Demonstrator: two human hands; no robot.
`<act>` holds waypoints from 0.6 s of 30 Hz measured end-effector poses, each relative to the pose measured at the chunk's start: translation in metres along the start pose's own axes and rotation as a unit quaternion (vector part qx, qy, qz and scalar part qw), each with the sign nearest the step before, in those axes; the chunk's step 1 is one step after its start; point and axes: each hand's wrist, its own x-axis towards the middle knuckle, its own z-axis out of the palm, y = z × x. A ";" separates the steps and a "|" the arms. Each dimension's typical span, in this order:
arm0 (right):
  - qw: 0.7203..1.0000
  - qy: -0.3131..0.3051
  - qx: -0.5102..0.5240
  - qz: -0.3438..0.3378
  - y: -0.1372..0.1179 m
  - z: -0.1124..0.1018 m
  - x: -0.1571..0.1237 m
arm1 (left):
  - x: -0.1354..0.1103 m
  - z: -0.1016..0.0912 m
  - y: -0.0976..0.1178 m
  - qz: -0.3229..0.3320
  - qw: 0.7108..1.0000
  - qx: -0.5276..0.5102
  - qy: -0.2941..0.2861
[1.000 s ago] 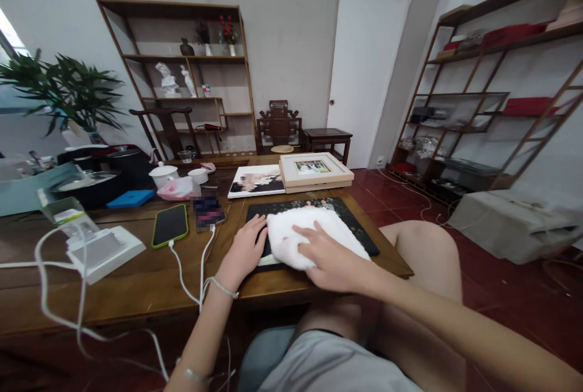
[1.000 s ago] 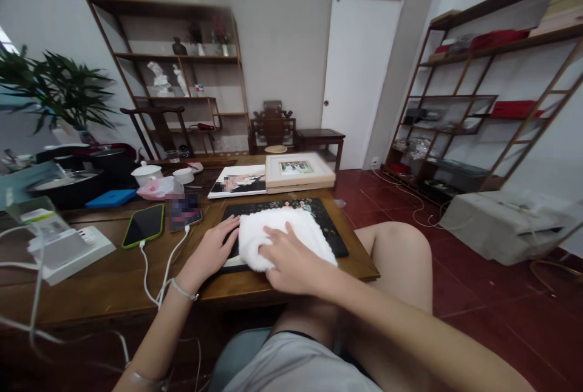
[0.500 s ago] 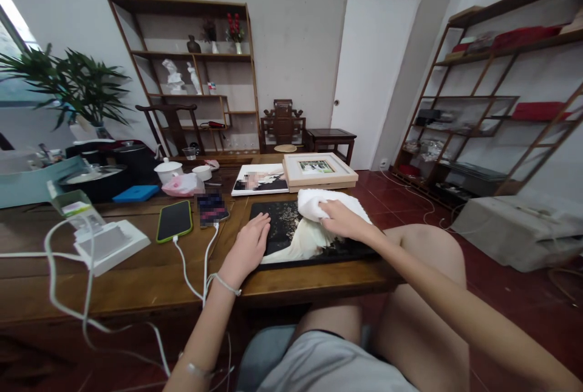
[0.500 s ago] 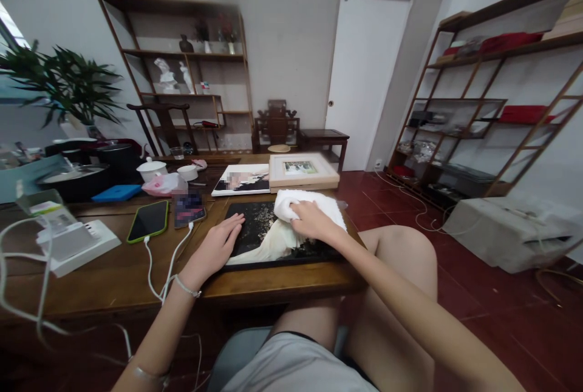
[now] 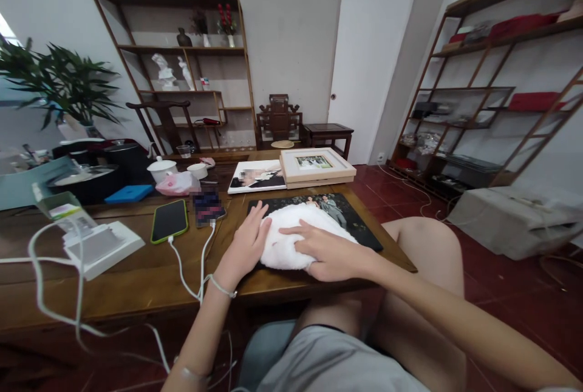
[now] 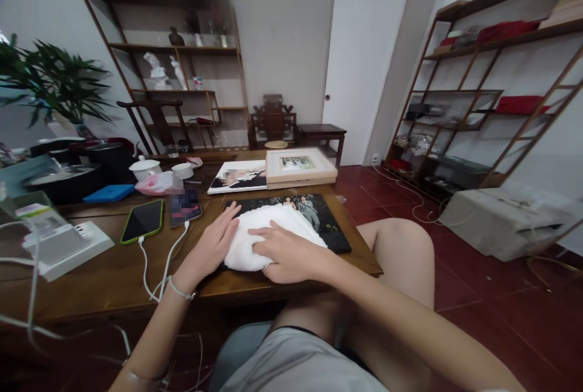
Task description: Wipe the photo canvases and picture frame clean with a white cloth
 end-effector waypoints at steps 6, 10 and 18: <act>0.987 0.004 -0.029 0.158 0.032 -0.013 -0.023 | -0.001 0.005 -0.005 0.004 0.995 0.083 -0.051; 0.975 0.021 -0.056 0.212 0.061 -0.020 0.004 | 0.000 0.006 -0.005 0.010 0.993 0.109 -0.051; 0.986 0.021 -0.053 0.155 0.063 -0.012 0.118 | 0.000 0.004 -0.007 0.029 0.992 0.113 -0.040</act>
